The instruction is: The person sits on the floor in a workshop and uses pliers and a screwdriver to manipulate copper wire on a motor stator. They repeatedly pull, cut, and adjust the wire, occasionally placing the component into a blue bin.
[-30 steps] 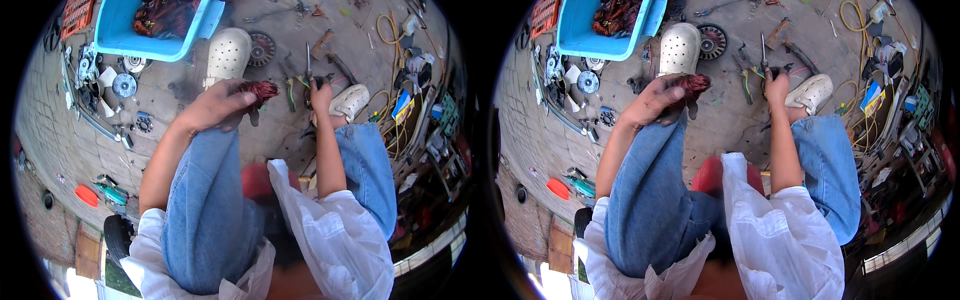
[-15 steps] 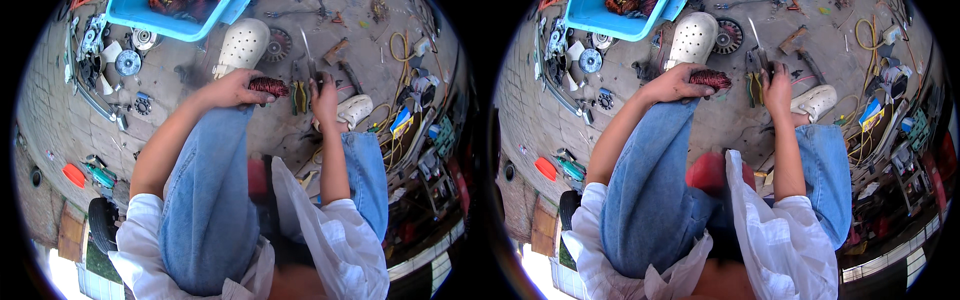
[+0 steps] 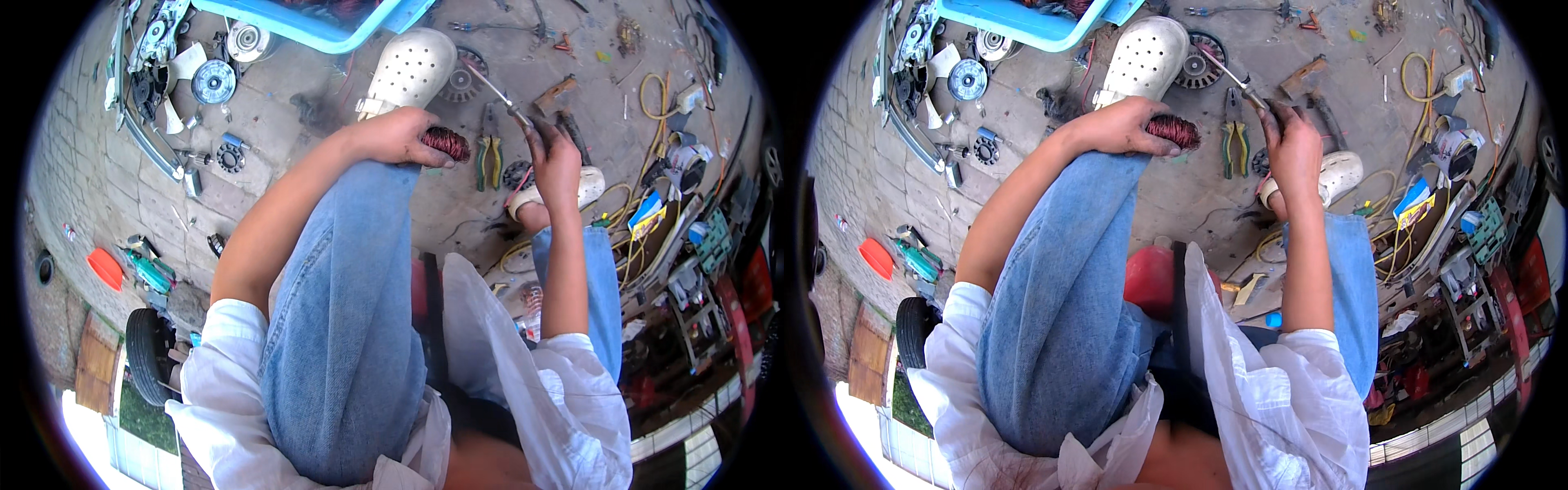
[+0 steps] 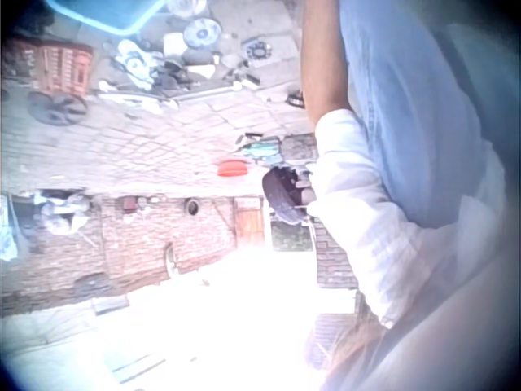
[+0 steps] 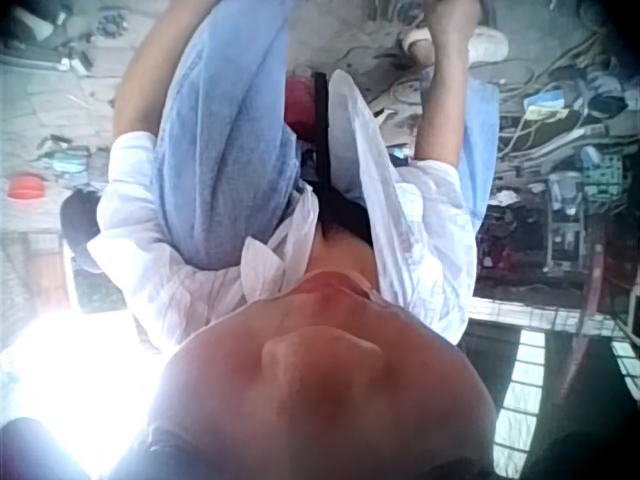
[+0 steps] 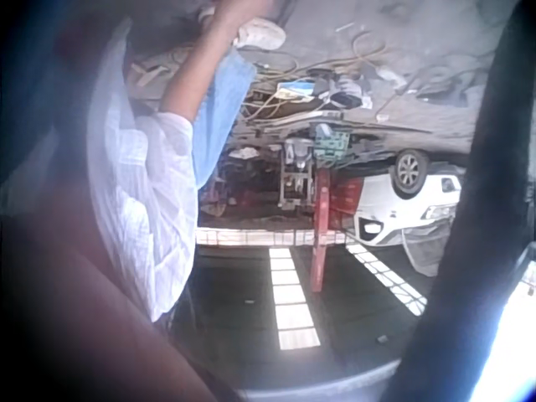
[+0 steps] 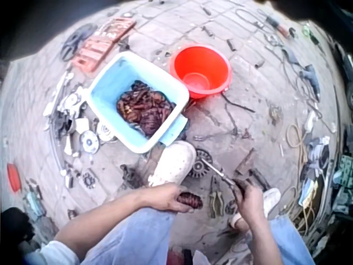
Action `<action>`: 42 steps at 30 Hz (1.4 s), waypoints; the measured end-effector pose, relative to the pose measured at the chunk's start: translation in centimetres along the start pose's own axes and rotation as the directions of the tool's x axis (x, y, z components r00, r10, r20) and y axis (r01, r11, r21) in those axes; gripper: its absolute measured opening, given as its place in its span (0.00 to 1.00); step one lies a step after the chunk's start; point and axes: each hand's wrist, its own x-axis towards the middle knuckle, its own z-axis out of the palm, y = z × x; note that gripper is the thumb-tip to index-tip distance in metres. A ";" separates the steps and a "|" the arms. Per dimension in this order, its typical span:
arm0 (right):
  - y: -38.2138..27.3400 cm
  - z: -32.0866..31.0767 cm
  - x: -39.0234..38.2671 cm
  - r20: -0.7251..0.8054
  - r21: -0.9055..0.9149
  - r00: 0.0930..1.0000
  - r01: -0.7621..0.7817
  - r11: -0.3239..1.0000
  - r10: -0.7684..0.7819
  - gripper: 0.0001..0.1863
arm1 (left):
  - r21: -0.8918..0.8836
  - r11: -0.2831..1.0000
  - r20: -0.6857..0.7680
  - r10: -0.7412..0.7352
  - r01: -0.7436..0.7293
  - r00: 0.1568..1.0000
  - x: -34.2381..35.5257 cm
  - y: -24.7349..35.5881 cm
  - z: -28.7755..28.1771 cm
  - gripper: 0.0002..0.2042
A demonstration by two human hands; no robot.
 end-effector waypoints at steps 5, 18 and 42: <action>-2.1 -1.4 1.3 0.124 -0.054 0.984 -0.122 0.991 0.128 0.17 | 0.013 1.000 0.011 -0.016 0.016 1.000 0.0 0.1 0.0 0.25; 2.5 -4.8 11.8 0.639 0.183 0.769 -0.122 0.976 -0.023 0.23 | -0.070 0.998 -0.012 -0.008 0.007 1.000 0.0 -0.7 0.2 0.25; -2.4 -6.7 13.4 0.573 -0.255 0.820 0.190 0.948 -0.011 0.25 | 0.024 0.998 0.047 -0.061 0.060 0.997 0.2 -0.1 -0.2 0.23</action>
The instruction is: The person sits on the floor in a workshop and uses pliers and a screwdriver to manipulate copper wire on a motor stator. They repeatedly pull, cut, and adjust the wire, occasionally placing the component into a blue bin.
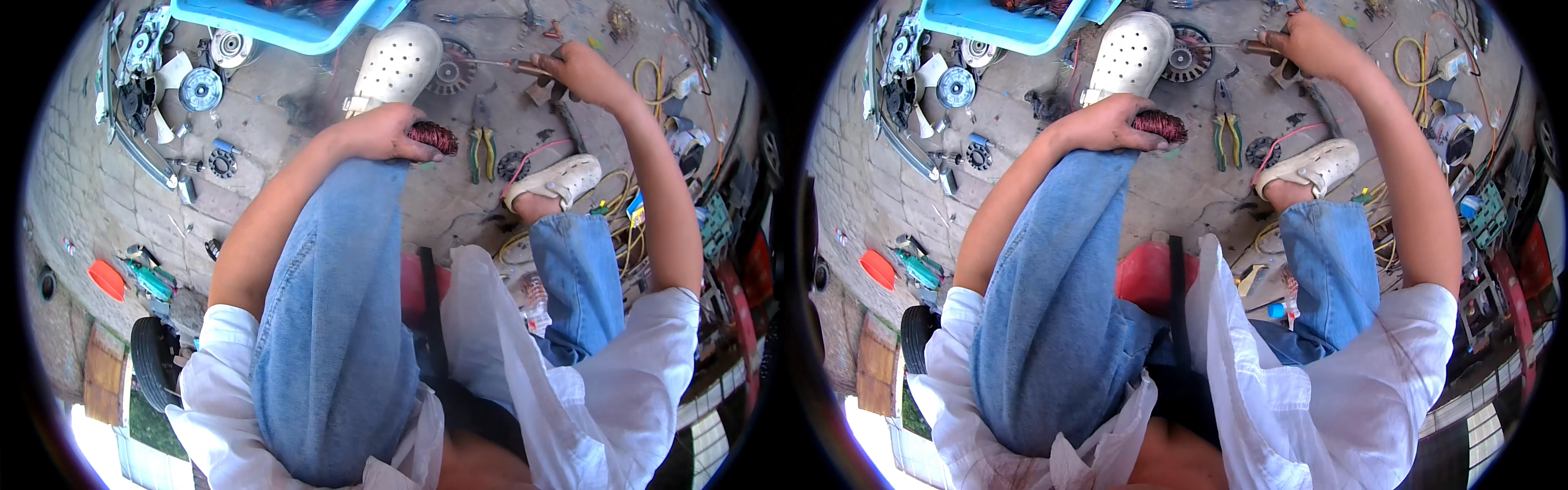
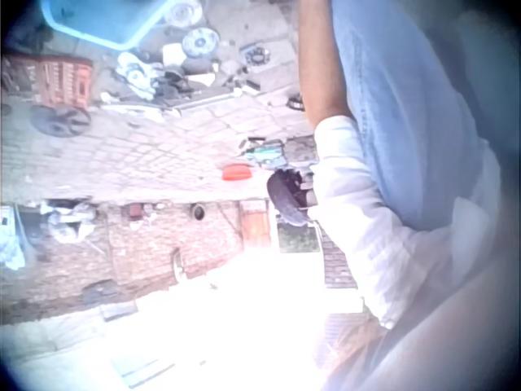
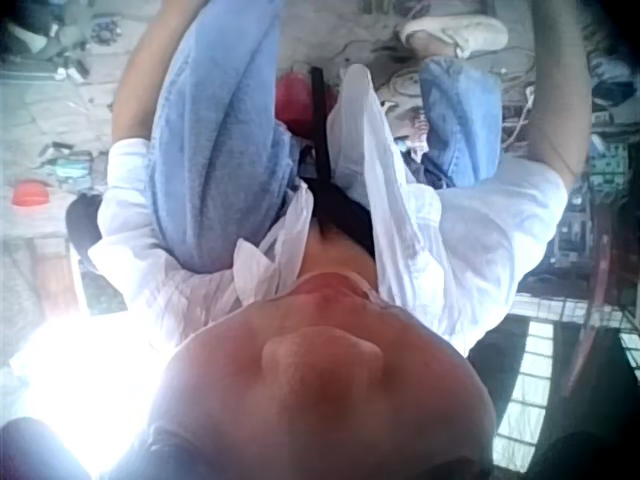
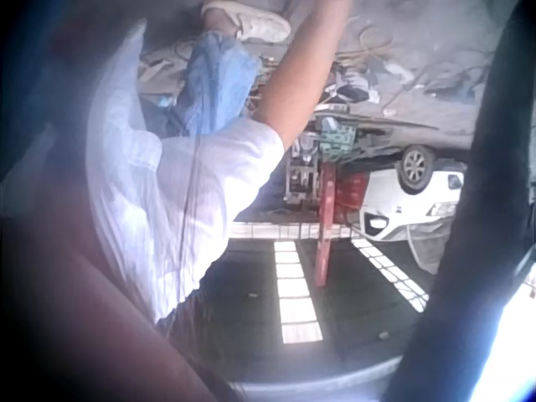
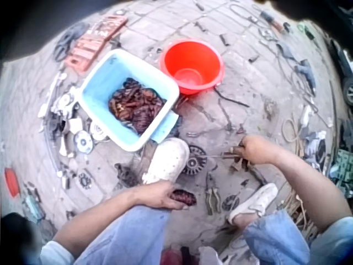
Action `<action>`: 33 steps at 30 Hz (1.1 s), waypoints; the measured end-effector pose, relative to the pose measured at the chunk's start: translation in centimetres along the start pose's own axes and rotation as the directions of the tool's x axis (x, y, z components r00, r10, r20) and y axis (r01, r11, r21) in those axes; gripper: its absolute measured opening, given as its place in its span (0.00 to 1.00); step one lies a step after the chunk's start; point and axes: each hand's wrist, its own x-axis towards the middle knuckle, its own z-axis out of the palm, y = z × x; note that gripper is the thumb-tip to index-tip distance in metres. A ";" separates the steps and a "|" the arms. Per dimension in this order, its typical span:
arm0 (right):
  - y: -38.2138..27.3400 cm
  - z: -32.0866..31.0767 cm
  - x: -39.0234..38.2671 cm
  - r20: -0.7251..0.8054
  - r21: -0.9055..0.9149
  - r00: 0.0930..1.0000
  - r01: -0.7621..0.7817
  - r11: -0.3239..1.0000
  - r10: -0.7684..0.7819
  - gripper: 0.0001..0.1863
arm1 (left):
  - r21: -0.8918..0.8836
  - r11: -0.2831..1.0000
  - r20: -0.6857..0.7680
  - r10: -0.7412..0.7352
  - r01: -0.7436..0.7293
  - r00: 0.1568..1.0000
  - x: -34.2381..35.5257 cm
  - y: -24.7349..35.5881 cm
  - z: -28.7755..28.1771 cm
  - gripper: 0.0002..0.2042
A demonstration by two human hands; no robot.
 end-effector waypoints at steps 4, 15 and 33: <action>1.1 -0.8 1.3 0.038 0.102 0.997 -0.077 0.992 0.073 0.26 | 0.000 1.000 0.005 0.028 -0.028 1.000 0.2 -0.2 -0.1 0.25; 6.6 1.9 3.2 0.343 0.399 0.928 -0.283 0.872 0.144 0.23 | -0.053 0.999 0.032 0.012 -0.010 0.999 0.4 0.2 -0.3 0.23; 0.3 2.7 -2.2 -0.189 -0.139 0.952 0.217 0.966 -0.241 0.18 | -0.041 0.996 0.024 -0.078 0.079 0.997 0.1 0.2 -0.2 0.22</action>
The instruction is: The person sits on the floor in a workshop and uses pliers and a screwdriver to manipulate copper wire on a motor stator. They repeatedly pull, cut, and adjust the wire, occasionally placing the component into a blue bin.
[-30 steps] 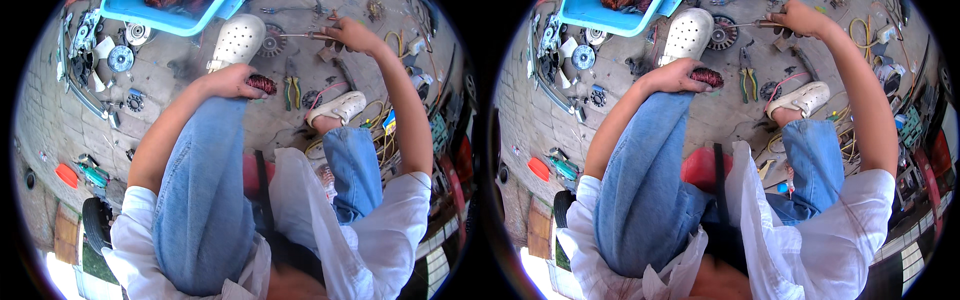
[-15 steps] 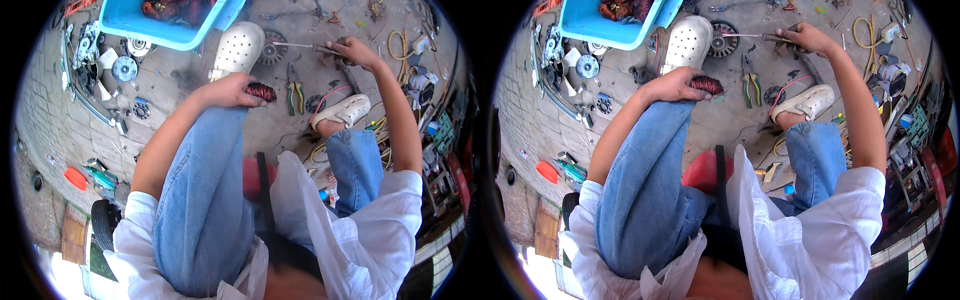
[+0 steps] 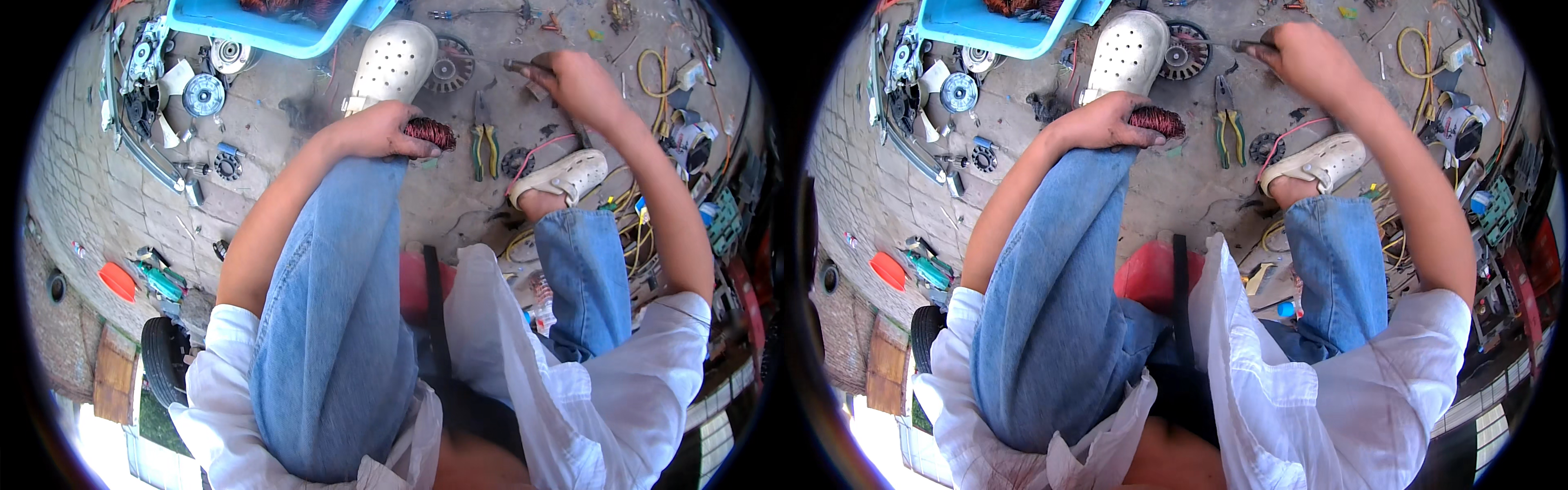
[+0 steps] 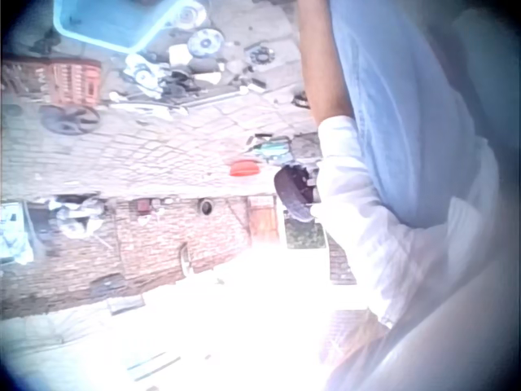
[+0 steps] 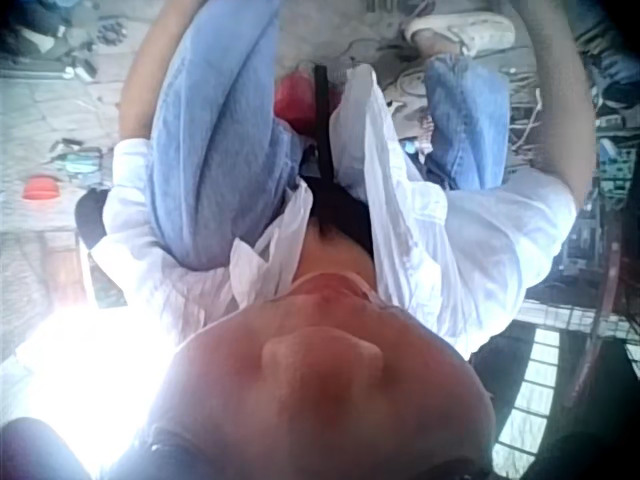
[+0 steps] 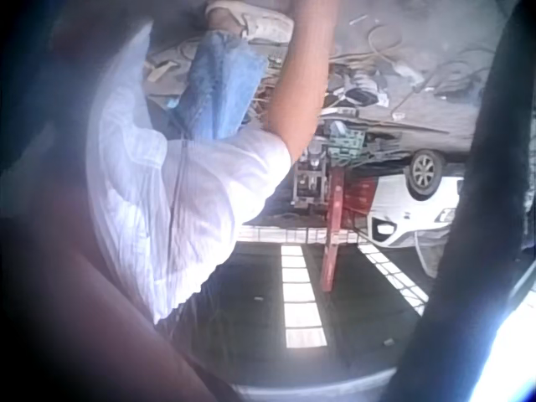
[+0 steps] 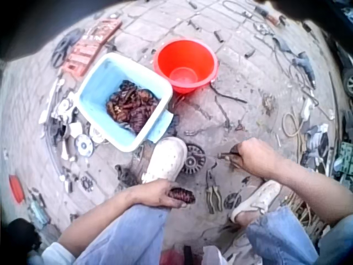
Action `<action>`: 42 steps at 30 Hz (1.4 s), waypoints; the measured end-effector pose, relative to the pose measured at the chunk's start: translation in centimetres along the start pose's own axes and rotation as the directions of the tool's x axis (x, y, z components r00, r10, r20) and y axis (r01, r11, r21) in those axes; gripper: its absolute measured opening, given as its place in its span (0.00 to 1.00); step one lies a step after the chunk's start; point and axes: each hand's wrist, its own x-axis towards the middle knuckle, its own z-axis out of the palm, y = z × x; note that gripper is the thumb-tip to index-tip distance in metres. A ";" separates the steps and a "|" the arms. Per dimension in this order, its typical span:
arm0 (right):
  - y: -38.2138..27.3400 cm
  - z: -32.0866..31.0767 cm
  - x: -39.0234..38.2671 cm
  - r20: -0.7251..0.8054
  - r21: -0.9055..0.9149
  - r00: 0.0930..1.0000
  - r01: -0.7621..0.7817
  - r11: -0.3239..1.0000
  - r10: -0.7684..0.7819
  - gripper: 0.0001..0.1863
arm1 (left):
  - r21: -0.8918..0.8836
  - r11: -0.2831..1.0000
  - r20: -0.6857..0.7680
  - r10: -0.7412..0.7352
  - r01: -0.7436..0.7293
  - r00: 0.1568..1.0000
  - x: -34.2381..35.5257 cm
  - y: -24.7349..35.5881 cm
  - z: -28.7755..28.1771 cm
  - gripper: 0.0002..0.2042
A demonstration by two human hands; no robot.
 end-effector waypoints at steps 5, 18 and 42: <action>3.4 -0.6 2.5 0.146 0.113 0.981 0.110 0.987 -0.126 0.20 | 0.061 0.998 0.035 -0.007 0.005 0.999 0.2 0.5 -0.2 0.23; 5.9 -0.8 4.4 0.465 0.400 0.885 -0.237 0.885 0.027 0.22 | 0.015 1.000 0.097 0.018 -0.019 0.995 0.3 1.3 -0.6 0.22; 8.2 9.2 2.8 0.331 0.527 0.922 -0.357 0.771 0.200 0.34 | -0.123 0.992 0.044 0.007 -0.002 0.999 -0.1 -0.4 -0.6 0.22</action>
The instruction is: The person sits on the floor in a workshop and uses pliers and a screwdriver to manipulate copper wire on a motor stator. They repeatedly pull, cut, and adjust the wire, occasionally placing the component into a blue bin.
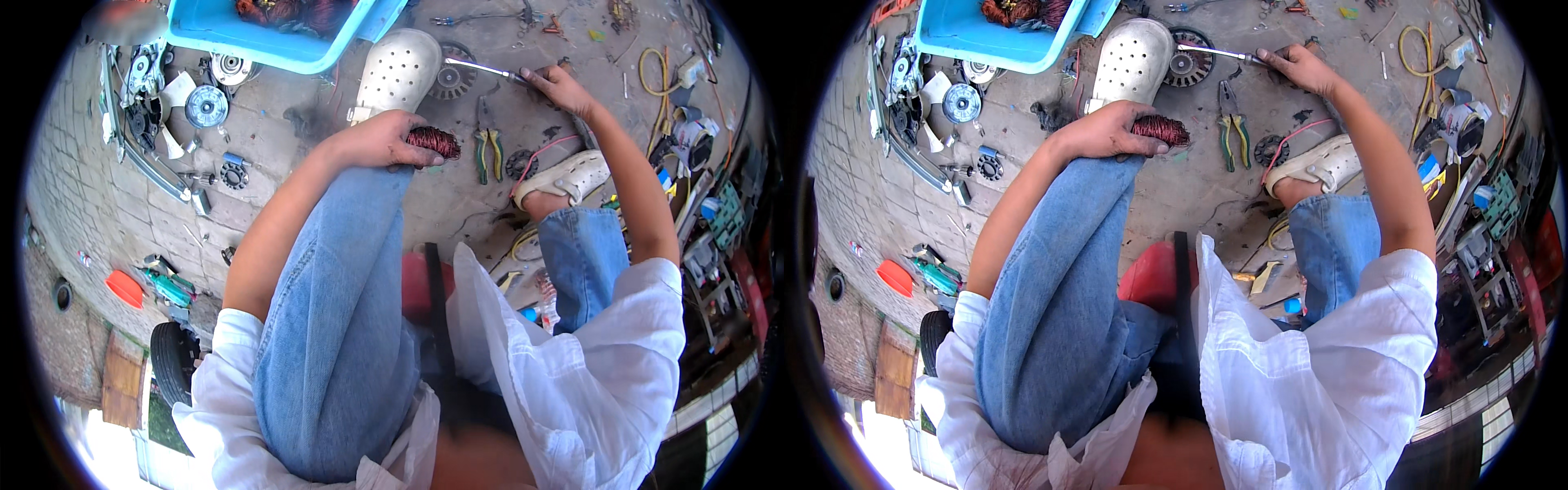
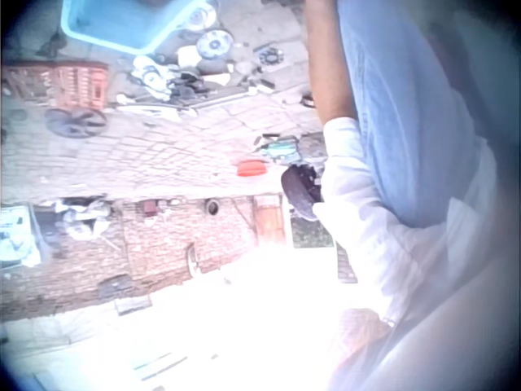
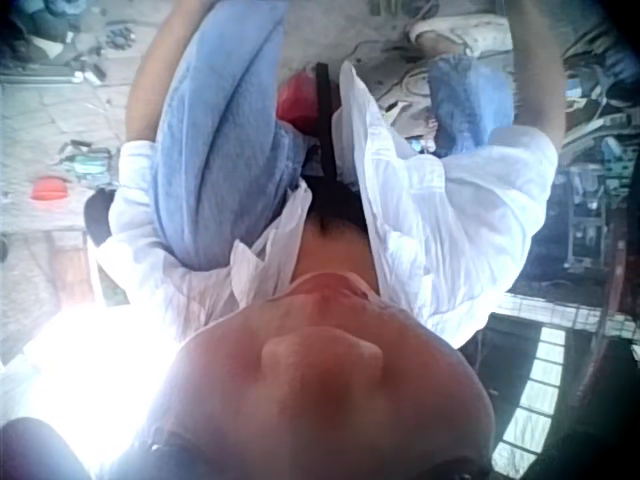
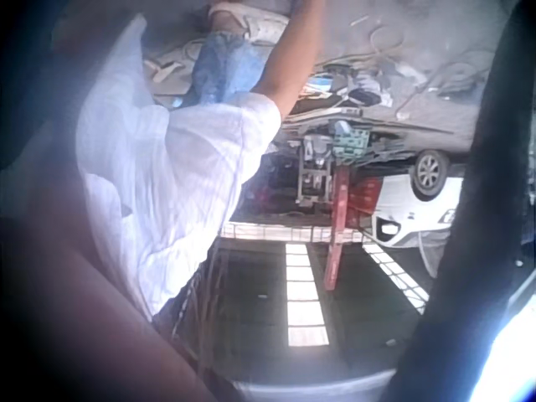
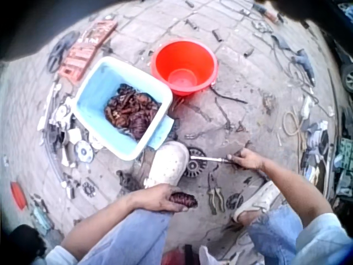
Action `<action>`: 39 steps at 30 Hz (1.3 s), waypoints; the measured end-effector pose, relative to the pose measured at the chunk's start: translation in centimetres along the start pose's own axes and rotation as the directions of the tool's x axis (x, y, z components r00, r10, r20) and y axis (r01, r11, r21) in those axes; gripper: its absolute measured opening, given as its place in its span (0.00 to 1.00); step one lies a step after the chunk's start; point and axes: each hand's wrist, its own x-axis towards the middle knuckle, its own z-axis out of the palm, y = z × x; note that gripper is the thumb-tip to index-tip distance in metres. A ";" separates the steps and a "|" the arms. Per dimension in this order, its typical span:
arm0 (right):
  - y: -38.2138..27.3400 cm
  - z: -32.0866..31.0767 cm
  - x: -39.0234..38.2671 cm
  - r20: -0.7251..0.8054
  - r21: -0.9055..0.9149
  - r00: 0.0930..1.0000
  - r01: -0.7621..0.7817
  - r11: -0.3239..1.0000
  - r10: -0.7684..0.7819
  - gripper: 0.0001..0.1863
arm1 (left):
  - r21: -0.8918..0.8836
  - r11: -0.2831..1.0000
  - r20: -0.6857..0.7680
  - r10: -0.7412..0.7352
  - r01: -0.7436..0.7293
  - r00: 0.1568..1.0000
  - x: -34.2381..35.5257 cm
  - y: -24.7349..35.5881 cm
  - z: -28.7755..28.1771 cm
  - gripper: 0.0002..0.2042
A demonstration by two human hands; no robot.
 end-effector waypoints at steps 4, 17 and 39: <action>-0.9 0.2 -1.0 0.034 0.055 0.997 -0.066 0.996 0.064 0.33 | 0.032 0.994 -0.040 0.103 -0.101 0.994 0.2 -0.5 0.2 0.20; 0.6 9.5 -3.9 -0.029 0.560 0.993 -0.082 0.825 0.118 0.26 | 0.006 0.997 -0.050 0.077 -0.077 0.996 0.1 0.0 0.0 0.20; -9.0 -2.9 -2.4 -0.021 -0.791 0.897 0.255 0.556 -0.441 0.25 | -0.010 0.997 -0.036 0.083 -0.083 0.996 0.3 -0.4 0.2 0.20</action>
